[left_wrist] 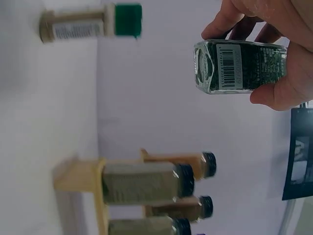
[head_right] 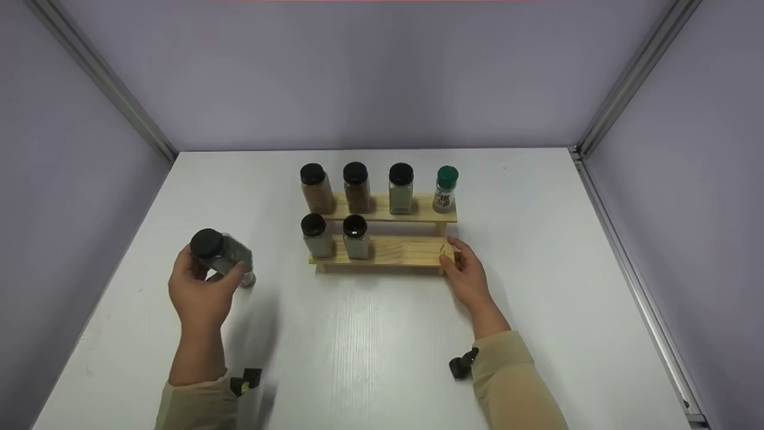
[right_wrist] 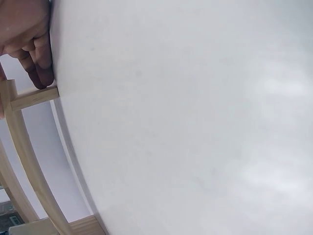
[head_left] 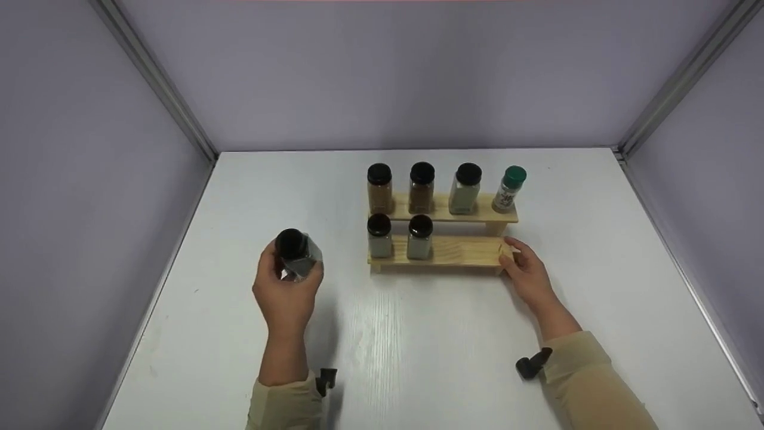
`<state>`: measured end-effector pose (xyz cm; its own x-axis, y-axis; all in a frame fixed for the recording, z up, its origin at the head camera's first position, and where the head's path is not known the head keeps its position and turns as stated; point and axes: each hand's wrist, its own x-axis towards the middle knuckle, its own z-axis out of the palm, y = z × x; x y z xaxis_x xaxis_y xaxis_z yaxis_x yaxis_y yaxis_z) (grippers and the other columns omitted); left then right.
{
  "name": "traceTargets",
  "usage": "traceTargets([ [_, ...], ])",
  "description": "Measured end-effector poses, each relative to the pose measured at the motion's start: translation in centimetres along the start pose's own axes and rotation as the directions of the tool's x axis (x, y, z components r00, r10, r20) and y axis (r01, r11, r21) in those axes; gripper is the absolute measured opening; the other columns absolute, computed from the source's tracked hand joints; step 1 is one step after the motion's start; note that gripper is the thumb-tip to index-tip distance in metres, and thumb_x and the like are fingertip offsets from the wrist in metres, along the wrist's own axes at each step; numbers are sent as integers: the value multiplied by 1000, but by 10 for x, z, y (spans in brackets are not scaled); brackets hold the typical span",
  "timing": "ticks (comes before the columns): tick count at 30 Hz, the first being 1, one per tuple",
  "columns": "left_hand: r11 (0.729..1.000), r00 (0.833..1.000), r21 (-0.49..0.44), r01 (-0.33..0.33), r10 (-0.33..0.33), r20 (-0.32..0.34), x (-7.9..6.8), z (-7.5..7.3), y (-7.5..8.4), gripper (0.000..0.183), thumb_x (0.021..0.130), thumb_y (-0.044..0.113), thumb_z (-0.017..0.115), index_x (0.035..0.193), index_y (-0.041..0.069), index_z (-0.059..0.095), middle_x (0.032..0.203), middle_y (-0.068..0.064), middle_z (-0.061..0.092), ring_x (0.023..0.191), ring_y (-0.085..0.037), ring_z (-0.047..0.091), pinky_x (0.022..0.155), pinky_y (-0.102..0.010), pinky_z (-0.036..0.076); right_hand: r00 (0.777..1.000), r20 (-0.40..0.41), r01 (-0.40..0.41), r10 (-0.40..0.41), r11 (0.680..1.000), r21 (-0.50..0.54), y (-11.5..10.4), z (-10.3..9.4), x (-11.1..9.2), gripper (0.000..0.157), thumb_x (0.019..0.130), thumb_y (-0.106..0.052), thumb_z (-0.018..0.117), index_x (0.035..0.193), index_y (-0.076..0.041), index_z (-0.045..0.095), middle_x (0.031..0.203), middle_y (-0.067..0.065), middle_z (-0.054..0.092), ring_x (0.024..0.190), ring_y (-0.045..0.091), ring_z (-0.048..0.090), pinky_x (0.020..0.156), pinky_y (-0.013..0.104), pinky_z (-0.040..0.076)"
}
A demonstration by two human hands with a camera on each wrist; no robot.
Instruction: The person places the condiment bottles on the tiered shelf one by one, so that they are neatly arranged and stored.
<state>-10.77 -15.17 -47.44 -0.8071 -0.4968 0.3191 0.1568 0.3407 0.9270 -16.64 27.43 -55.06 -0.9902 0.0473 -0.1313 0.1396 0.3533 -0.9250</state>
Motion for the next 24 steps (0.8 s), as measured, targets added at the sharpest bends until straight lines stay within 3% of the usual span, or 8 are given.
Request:
traceTargets([
  [5, 996, 997, -79, -43, 48, 55, -1, 26, 17, 62, 79, -1, 86, 137, 0, 64, 128, -15, 70, 117, -31, 69, 93, -49, 59, 1000, -20, 9, -9, 1000, 11, 27, 0, 13, 57, 110, -19, 61, 161, -4, 42, 135, 30, 63, 103, 2, 61, 91, 16, 46],
  [13, 979, 982, -190, -79, 109, 154, -4, 78, 42, 62, 77, -2, 86, 135, -1, 65, 122, -14, 71, 111, -30, 70, 85, -43, 62, 998, -41, 43, -41, 999, 34, 32, 1, 14, 57, 109, -22, 64, 160, -6, 45, 130, 29, 64, 101, 5, 63, 89, 17, 48],
  [24, 963, 913, -155, -223, 262, 314, -18, 140, 68, 59, 77, 7, 90, 130, 1, 66, 118, -11, 69, 106, -23, 68, 88, -42, 59, 1000, -20, -4, 4, 1000, -16, 31, 0, 15, 61, 109, -34, 62, 162, -11, 42, 137, 28, 63, 112, 13, 62, 93, 17, 46],
])
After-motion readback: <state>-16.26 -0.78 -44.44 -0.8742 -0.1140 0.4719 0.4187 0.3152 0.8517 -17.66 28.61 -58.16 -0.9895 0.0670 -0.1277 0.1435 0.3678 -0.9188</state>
